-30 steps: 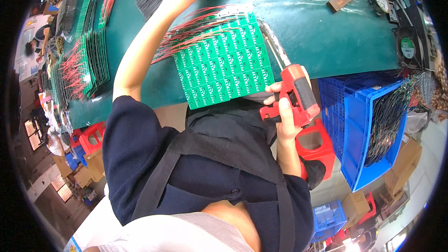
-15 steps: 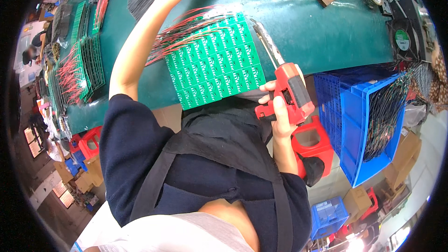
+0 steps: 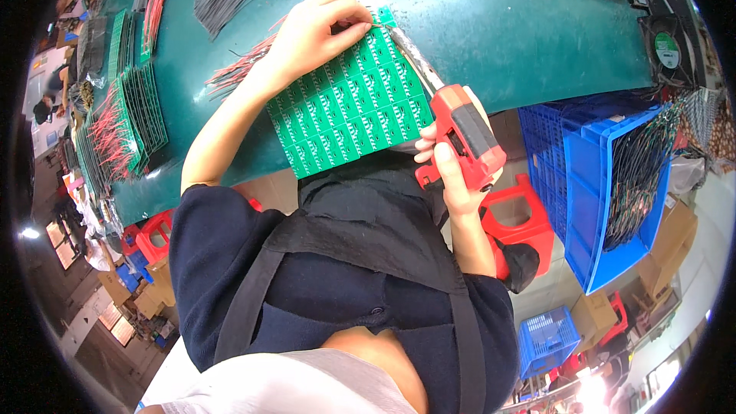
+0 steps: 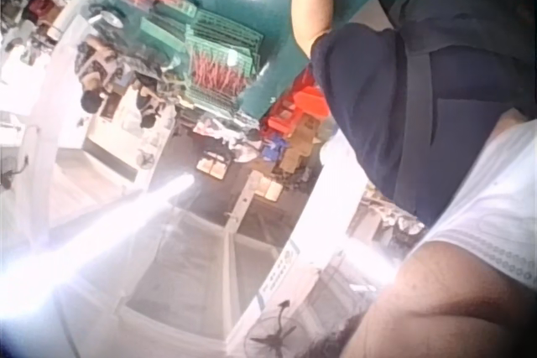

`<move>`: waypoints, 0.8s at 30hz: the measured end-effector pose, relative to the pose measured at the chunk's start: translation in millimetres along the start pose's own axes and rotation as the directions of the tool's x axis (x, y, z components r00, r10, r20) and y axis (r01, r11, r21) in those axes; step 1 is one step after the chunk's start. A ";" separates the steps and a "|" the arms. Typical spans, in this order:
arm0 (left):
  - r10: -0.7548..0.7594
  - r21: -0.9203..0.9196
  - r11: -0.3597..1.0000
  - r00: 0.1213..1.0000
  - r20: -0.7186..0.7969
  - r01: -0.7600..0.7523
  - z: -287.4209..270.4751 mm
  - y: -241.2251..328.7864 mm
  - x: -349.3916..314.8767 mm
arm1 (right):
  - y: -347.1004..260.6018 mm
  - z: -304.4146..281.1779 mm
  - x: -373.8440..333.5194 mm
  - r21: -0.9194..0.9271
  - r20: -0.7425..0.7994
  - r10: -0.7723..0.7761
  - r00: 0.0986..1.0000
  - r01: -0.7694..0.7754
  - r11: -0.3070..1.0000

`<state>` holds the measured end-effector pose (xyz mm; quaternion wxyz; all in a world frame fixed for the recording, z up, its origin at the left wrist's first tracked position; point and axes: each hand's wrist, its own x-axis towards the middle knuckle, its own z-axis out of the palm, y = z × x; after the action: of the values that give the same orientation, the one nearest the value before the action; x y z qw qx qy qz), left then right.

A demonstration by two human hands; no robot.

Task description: Assembling electronic components by manually inserting and securing wires onto circuit boards using a handheld assembly tool.

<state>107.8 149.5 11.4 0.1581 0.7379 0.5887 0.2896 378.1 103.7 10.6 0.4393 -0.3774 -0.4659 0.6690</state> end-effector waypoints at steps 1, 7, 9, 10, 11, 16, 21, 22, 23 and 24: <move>0.000 0.008 1.000 1.000 -0.002 0.000 0.2 0.9 -0.4 | 1.3 -0.6 -0.6 0.005 -0.001 0.018 1.000 -0.018 1.000; 0.017 0.020 1.000 1.000 -0.010 -0.017 1.5 0.8 -0.9 | 2.5 -0.1 -0.1 0.028 -0.004 0.032 0.999 -0.032 0.999; 0.017 0.020 1.000 1.000 -0.010 -0.017 0.8 1.4 -1.4 | 3.2 -2.4 0.0 0.067 0.009 0.019 1.000 -0.019 0.998; 0.010 0.029 1.000 1.000 -0.008 -0.010 0.4 1.8 -2.0 | 3.5 -3.2 -0.2 0.052 0.014 0.036 0.999 -0.036 0.998; 0.003 0.039 0.999 1.000 -0.005 -0.003 0.3 2.0 -2.6 | 4.0 -3.5 -0.4 0.036 0.019 0.053 0.998 -0.053 0.998; 0.008 0.073 0.997 1.000 -0.028 -0.006 4.0 2.2 -3.2 | -1.6 7.1 2.2 0.039 -0.006 0.011 1.000 -0.011 0.999; 0.024 0.070 0.997 0.999 -0.022 -0.022 3.9 -0.4 -2.7 | -1.9 1.0 0.2 0.022 0.003 0.025 1.000 -0.025 0.999; 0.028 0.070 0.997 0.999 -0.022 -0.026 3.7 -0.8 -2.8 | -0.4 -1.5 -0.2 0.014 0.017 0.014 1.000 -0.014 1.000; 0.033 0.069 0.997 0.999 -0.023 -0.031 3.5 -1.0 -2.6 | 0.4 -2.3 -0.2 0.005 0.032 0.003 0.999 -0.003 1.000; 0.034 0.070 0.997 0.999 -0.025 -0.032 3.5 -0.6 -2.1 | -1.6 0.4 0.9 0.005 0.033 0.001 0.999 -0.001 1.000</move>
<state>109.2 147.9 7.8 0.1198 0.7487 0.5883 0.2812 377.8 104.7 12.2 0.4322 -0.3655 -0.4713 0.6763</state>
